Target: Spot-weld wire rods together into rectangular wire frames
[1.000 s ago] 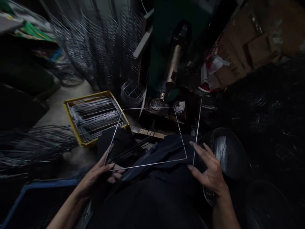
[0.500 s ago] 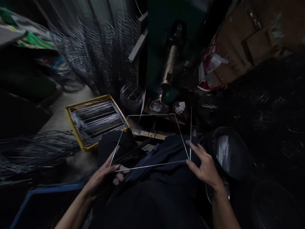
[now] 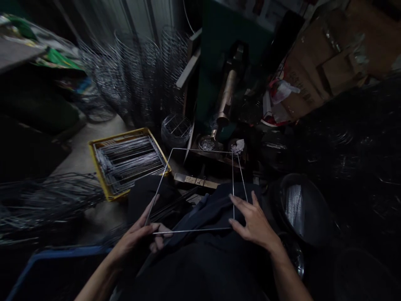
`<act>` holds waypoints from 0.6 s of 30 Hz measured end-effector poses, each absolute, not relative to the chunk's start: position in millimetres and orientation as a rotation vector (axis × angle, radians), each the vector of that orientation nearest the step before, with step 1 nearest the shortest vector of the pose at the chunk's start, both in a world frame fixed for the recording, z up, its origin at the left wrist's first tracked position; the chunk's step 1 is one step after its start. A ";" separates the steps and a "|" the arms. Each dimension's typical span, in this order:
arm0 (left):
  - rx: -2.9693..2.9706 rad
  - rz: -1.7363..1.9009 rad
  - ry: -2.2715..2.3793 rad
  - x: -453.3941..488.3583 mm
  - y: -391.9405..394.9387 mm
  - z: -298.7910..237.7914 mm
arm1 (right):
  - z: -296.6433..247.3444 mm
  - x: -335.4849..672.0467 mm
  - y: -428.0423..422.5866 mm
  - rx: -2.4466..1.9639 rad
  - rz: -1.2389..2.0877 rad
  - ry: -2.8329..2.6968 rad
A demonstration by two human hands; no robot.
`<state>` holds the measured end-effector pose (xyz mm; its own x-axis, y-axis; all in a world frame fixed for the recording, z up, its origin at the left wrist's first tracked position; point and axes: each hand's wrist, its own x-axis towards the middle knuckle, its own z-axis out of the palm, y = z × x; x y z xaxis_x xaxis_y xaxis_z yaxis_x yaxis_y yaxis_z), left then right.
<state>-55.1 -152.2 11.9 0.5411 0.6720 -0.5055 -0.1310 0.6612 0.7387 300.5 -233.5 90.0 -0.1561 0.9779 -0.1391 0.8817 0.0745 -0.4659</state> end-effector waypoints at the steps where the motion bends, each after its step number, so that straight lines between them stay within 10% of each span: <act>1: 0.699 0.526 0.874 -54.7 -152.7 14.2 | 90.1 299.9 -233.2 -1.896 0.683 -2.126; 18: 0.723 0.502 0.690 -25.1 -162.8 8.4 | 79.6 266.4 -237.1 -1.674 1.050 -1.915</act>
